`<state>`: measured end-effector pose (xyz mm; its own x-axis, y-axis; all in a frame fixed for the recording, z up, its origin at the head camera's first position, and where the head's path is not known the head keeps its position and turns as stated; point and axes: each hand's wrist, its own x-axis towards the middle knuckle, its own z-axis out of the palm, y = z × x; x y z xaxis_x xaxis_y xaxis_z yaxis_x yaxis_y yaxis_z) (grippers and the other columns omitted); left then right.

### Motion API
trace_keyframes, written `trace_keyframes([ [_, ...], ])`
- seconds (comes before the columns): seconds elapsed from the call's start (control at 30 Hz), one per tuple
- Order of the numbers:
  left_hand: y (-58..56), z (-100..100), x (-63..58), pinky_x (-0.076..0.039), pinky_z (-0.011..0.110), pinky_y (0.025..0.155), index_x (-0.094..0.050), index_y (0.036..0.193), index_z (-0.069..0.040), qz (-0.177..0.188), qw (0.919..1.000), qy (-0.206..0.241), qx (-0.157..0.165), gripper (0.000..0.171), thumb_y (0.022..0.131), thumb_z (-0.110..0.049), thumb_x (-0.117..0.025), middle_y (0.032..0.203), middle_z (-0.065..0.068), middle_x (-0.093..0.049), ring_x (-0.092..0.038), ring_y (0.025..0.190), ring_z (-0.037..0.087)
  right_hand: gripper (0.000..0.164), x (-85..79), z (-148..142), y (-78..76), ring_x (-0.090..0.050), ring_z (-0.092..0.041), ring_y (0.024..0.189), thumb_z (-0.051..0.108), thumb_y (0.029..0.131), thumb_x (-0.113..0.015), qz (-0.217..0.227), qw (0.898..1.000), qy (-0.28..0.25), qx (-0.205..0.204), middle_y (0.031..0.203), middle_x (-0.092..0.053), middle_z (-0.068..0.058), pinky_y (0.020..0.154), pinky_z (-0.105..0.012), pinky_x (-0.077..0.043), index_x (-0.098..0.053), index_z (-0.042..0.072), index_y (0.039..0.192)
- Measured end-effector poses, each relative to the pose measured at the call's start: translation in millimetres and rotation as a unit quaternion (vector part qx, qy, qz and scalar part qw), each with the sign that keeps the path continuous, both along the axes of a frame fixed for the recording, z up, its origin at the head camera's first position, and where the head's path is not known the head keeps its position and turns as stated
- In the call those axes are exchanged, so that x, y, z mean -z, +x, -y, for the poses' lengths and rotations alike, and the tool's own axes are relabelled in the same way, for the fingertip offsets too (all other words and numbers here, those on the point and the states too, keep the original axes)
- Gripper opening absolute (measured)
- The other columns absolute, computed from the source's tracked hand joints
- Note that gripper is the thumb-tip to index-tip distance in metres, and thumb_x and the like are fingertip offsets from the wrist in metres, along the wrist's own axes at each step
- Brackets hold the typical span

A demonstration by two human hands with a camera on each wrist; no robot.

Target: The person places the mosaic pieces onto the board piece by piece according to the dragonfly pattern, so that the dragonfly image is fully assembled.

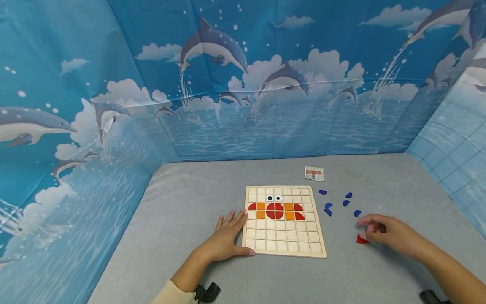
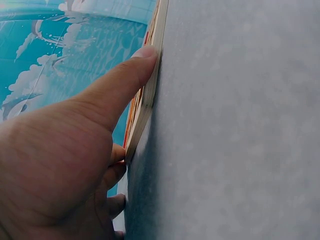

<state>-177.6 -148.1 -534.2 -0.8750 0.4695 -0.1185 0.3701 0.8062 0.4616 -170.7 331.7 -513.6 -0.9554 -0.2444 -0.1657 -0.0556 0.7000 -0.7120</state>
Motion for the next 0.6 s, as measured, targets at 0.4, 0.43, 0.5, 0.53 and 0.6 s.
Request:
trace_keyframes([
  [0.4,-0.4,-0.1,-1.0,0.000,0.063,0.125,-0.021,0.163,-0.017,-0.001,1.0000,0.001,-0.003,0.113,0.078,-0.068,-0.075,0.172,-0.003,-0.014,-0.003,0.160,0.029,0.027,7.9,0.9,1.4,-0.049,-0.009,0.077,0.021,0.086,-0.078,0.017,0.999,0.029,-0.017,0.091,-0.056,-0.005,0.064,-0.022,-0.044,-0.069,0.009,0.109],
  [0.43,-0.2,-0.1,-1.5,0.000,0.063,0.125,-0.021,0.163,-0.017,-0.002,1.0000,0.001,-0.003,0.113,0.078,-0.068,-0.075,0.172,-0.003,-0.014,-0.003,0.160,0.029,0.026,8.2,1.2,1.6,-0.049,-0.009,0.077,0.021,0.086,-0.078,0.015,0.999,0.031,-0.018,0.090,-0.056,-0.004,0.064,-0.022,-0.043,-0.069,0.009,0.108],
  [0.5,-0.1,0.0,-2.0,0.000,0.063,0.125,-0.021,0.163,-0.017,-0.003,1.0000,0.000,-0.002,0.113,0.078,-0.068,-0.075,0.172,-0.003,-0.014,-0.003,0.160,0.029,0.025,8.7,1.5,1.8,-0.049,-0.009,0.077,0.020,0.086,-0.078,0.009,0.999,0.034,-0.019,0.090,-0.056,-0.004,0.064,-0.023,-0.043,-0.067,0.009,0.106],
  [0.53,0.0,0.0,-2.1,0.000,0.063,0.125,-0.021,0.163,-0.017,-0.004,1.0000,0.000,-0.002,0.112,0.078,-0.068,-0.075,0.172,-0.003,-0.014,-0.003,0.160,0.029,0.025,8.9,1.5,1.8,-0.049,-0.008,0.077,0.019,0.086,-0.079,0.005,0.999,0.035,-0.018,0.090,-0.057,-0.004,0.064,-0.022,-0.043,-0.067,0.009,0.105],
  [0.6,0.0,0.1,-1.9,0.000,0.063,0.125,-0.021,0.163,-0.017,-0.006,1.0000,0.000,-0.001,0.112,0.079,-0.068,-0.075,0.172,-0.002,-0.014,-0.004,0.160,0.029,0.024,8.7,1.2,1.8,-0.049,-0.007,0.076,0.018,0.085,-0.079,-0.005,0.999,0.037,-0.016,0.089,-0.057,-0.003,0.064,-0.022,-0.042,-0.064,0.009,0.102],
])
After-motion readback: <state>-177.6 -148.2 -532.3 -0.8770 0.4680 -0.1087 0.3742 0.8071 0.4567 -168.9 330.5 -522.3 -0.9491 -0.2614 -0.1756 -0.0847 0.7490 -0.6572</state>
